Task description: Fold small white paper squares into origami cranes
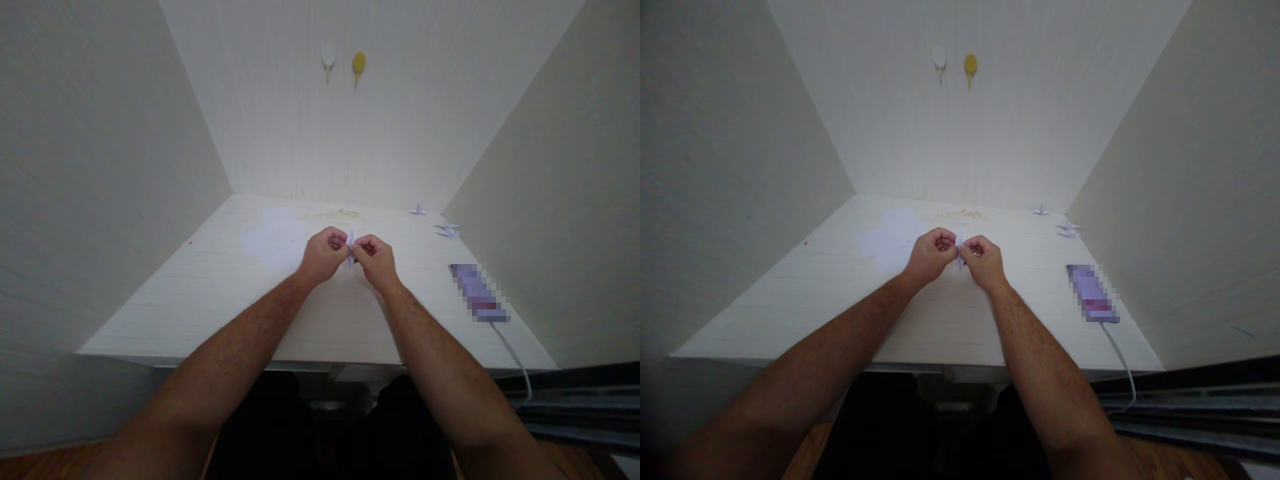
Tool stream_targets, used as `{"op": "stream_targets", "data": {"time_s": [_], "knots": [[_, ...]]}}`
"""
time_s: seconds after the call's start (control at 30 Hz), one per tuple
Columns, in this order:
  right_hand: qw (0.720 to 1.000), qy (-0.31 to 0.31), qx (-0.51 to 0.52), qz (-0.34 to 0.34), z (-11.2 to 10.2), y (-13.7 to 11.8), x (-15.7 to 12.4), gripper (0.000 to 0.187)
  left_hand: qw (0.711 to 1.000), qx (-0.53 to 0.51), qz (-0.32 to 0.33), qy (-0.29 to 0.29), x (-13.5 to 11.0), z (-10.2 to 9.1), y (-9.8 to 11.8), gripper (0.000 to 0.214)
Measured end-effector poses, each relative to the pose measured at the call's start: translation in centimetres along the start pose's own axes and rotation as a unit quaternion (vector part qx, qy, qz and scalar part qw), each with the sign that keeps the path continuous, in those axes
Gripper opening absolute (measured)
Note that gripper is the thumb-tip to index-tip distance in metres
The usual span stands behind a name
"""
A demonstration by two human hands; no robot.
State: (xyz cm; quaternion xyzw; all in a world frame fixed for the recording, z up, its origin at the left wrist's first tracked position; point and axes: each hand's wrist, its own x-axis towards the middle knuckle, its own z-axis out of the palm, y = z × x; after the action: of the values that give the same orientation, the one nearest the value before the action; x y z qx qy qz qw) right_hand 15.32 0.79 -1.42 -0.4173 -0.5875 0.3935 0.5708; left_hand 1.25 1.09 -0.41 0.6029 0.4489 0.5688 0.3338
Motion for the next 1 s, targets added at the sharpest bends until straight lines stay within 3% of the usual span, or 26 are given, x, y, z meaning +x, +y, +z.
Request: {"op": "stream_targets", "data": {"time_s": [0.47, 0.7, 1.0], "knots": [[0.994, 0.050, -0.094, -0.030, 0.0, -0.4, -0.4, 0.017, 0.986, -0.139, -0.042, -0.078, 0.2, -0.5, -0.4, 0.029], [0.993, 0.071, -0.093, -0.018, 0.4, -1.0, -0.6, 0.013, 0.989, -0.123, -0.074, -0.035, 0.0, 0.0, -0.4, 0.019], [0.996, 0.085, -0.034, -0.005, 0.6, 0.4, 0.1, 0.013, 0.984, -0.145, -0.106, -0.007, -0.1, 0.2, 0.5, 0.015]]}}
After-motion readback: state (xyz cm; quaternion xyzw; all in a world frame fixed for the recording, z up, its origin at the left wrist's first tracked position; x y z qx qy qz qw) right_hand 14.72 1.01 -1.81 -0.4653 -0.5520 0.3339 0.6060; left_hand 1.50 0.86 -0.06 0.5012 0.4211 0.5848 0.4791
